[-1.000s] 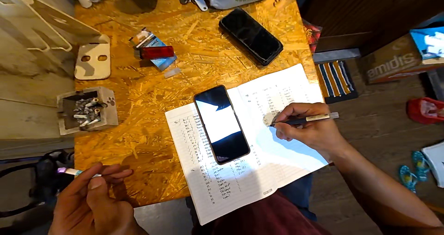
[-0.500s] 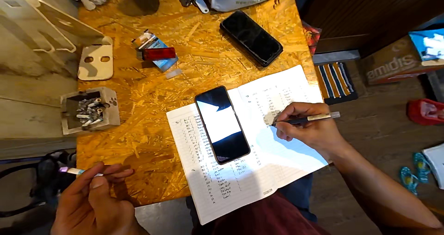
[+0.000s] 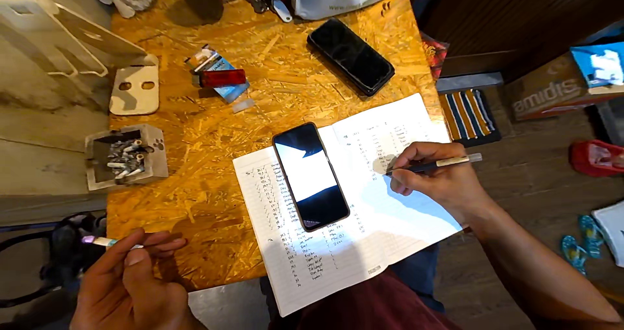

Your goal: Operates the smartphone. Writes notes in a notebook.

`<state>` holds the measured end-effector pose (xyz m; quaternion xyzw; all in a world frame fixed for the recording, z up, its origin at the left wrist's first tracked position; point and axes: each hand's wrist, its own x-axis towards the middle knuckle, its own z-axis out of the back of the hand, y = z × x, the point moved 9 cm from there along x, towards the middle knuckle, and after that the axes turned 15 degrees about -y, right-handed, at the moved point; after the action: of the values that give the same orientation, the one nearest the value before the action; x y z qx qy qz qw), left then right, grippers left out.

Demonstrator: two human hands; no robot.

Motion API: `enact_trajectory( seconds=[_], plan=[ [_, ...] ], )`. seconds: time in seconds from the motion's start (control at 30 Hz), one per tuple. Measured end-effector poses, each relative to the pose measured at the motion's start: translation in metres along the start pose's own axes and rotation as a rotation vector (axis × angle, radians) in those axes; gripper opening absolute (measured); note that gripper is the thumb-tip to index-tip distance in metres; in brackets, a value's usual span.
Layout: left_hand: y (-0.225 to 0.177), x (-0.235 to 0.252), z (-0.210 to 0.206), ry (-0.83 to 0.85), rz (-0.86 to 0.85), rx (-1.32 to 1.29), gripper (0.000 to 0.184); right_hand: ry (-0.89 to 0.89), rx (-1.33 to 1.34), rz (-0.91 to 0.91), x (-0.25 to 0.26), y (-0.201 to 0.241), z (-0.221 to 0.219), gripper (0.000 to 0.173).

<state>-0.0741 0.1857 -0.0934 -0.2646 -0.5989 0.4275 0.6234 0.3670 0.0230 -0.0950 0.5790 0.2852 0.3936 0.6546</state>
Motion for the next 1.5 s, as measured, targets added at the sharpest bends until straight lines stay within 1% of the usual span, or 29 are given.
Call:
enact_trajectory(
  seconds=[0.1, 0.27, 0.53, 0.7, 0.87, 1.0, 1.1, 1.23, 1.5],
  plan=[
    [0.002, 0.000, 0.001, 0.010, -0.006, 0.001, 0.027, 0.014, -0.007, -0.017, 0.004, -0.003, 0.011, 0.004],
    [0.006, 0.000, 0.003, 0.018, -0.020, 0.027, 0.028, 0.055, -0.006, -0.046, 0.005, -0.005, 0.009, 0.004],
    [0.000, 0.002, -0.001, 0.037, -0.017, 0.049, 0.026, 0.054, -0.028, -0.009, 0.006, -0.004, 0.008, 0.004],
    [-0.001, 0.001, 0.001, 0.006, -0.023, 0.068, 0.026, 0.048, -0.018, -0.010, 0.006, -0.003, 0.008, 0.003],
    [0.009, -0.001, 0.007, 0.022, -0.040, 0.031, 0.027, 0.040, -0.017, -0.020, 0.006, -0.004, 0.008, 0.004],
    [0.014, -0.002, 0.014, -0.012, -0.024, 0.002, 0.027, 0.037, -0.010, -0.018, 0.006, -0.004, 0.009, 0.003],
    [0.016, -0.003, 0.019, -0.073, 0.022, -0.008, 0.027, 0.032, -0.017, -0.024, 0.005, -0.005, 0.009, 0.002],
    [0.002, -0.003, 0.016, -0.179, 0.066, -0.015, 0.024, 0.024, -0.007, -0.028, 0.005, -0.005, 0.010, 0.003],
    [0.010, -0.004, 0.025, -0.207, 0.051, -0.024, 0.025, 0.024, -0.011, -0.019, 0.005, -0.006, 0.011, 0.002]
  ],
)
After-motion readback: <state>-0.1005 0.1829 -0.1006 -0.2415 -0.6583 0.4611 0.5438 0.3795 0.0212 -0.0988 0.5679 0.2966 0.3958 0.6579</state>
